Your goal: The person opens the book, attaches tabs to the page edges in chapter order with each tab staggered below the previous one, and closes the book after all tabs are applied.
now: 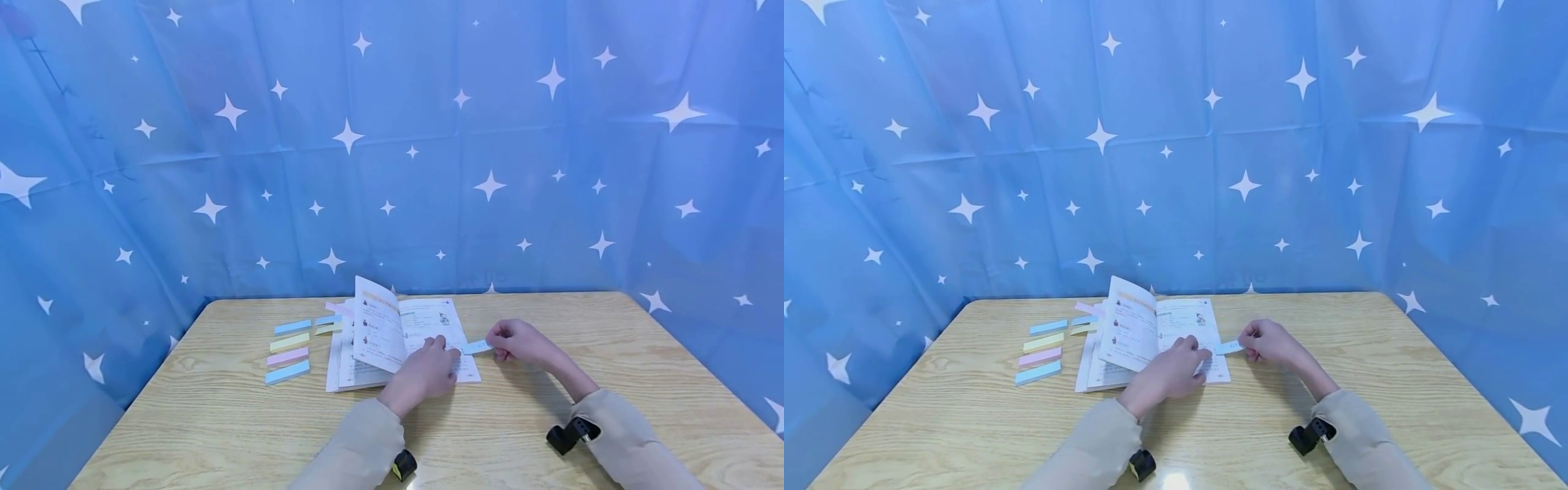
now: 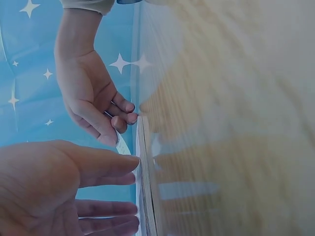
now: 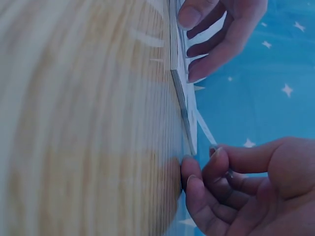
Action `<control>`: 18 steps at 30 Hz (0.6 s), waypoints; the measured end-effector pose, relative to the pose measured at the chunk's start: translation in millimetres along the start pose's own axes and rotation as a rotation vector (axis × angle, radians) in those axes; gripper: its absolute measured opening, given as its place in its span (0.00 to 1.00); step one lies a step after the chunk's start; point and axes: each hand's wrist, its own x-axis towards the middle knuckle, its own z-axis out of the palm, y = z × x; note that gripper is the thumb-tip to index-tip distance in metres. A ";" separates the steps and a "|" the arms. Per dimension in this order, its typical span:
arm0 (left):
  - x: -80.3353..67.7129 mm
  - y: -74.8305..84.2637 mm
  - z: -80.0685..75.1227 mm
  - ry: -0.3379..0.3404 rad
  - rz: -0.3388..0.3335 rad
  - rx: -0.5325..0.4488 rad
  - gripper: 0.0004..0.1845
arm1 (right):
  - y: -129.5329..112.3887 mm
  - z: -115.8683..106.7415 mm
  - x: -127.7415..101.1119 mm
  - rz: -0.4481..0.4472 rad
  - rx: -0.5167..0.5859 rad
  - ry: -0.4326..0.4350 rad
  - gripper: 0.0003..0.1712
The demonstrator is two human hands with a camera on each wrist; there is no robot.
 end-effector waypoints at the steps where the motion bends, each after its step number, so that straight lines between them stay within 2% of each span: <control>1: 0.1 0.5 0.1 -0.004 -0.001 0.004 0.22 | -0.4 -0.1 -0.2 0.000 0.007 -0.003 0.10; 9: -1.4 3.3 0.1 -0.034 -0.022 0.005 0.22 | -0.6 -2.4 0.6 -0.003 0.027 -0.033 0.10; 18: -2.3 5.6 -0.1 -0.061 -0.024 0.003 0.24 | 0.1 -1.0 -0.9 0.006 0.026 -0.029 0.10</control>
